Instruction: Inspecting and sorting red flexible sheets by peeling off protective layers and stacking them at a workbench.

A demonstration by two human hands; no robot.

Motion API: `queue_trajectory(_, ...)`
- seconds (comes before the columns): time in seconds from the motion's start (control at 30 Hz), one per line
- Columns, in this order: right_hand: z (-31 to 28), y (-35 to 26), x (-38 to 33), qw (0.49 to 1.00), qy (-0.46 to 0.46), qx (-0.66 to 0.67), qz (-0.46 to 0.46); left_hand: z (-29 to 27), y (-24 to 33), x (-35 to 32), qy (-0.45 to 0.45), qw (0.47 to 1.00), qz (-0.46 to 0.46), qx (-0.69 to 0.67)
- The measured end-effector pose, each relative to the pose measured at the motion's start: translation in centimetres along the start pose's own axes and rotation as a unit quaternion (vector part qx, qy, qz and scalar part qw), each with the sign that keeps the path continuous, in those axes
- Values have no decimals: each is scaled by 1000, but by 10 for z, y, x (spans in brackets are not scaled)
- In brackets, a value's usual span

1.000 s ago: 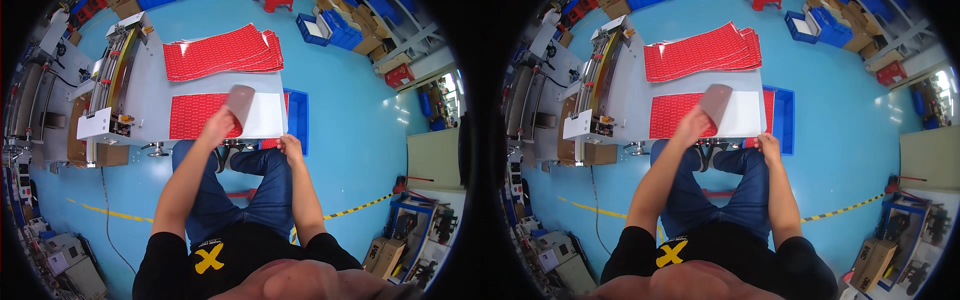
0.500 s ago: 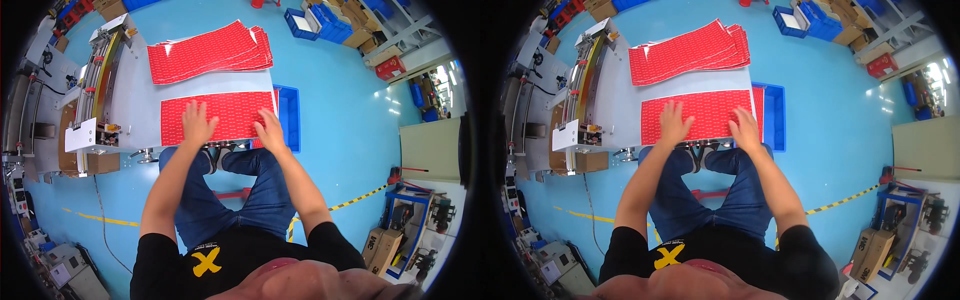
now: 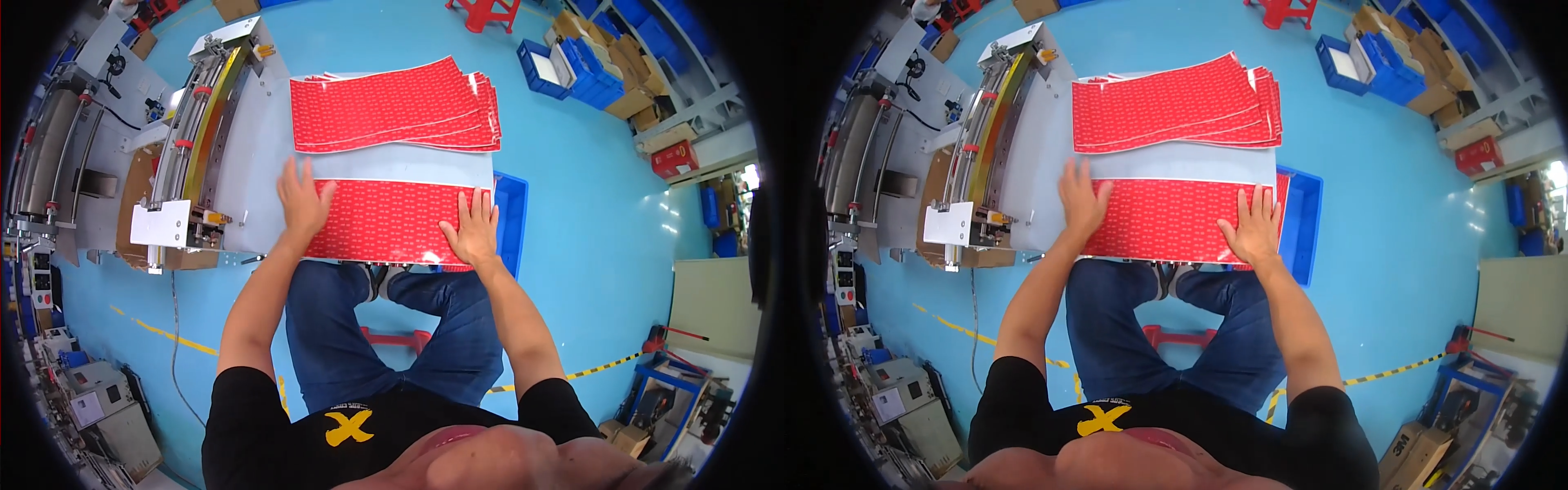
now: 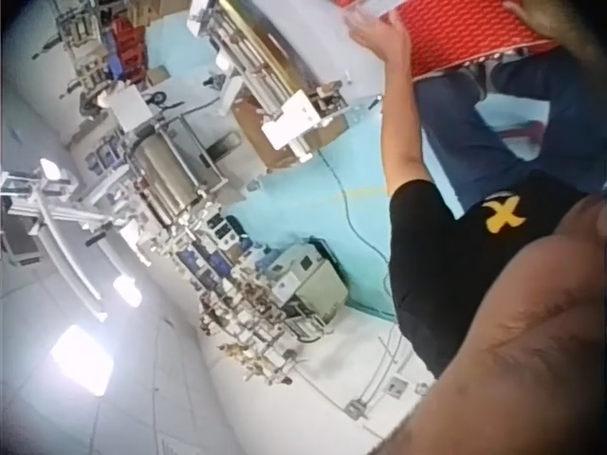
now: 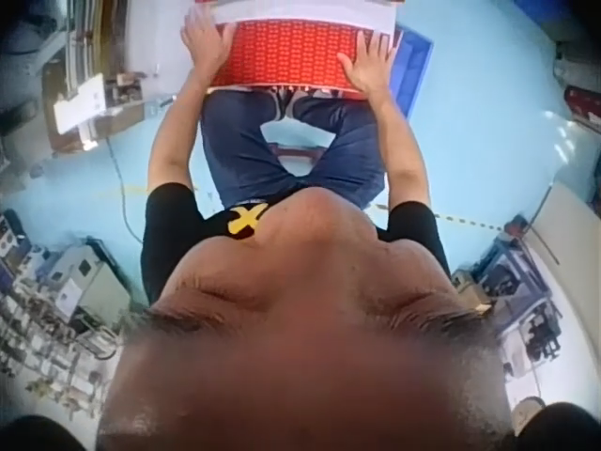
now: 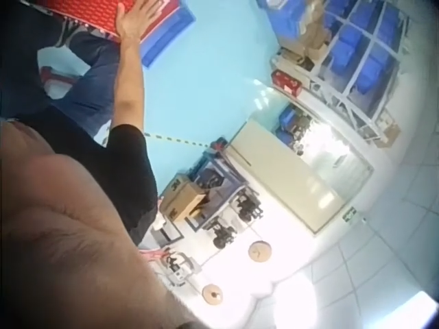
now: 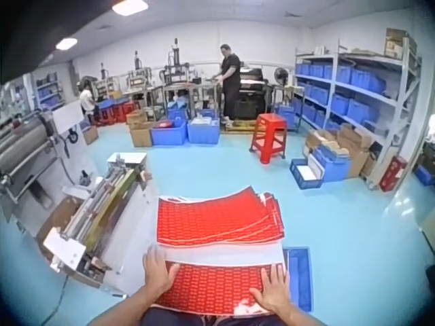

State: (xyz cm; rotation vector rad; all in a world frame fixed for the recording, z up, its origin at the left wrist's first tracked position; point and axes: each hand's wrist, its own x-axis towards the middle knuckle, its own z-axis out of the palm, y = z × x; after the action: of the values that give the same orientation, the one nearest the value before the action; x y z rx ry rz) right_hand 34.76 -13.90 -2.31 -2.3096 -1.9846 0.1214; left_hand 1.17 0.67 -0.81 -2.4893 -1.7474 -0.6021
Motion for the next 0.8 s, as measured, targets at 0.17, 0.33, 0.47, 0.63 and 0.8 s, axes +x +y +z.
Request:
queue_trajectory(0.17, 1, 1, -1, 1000, -8, -3, 4, -16, -17, 110, -101, 962, -244, -72)
queue_trajectory(0.33, 2, 1, -2, 1000, -1, -11, 9, -25, -14, 157, -31, 983, -180, -31)
queue_trajectory(0.47, -1, 0, -4, 1000, -1, -6, 8, -24, -7, 165, -27, 978, -201, -53)
queue_trajectory(0.63, -4, 0, -4, 1000, 4, 4, 10, -15, -7, 160, -34, 984, -170, 29)
queue_trajectory(0.8, -6, 1, -5, 1000, -2, 11, 7, -17, -15, 172, -113, 977, -166, 68)
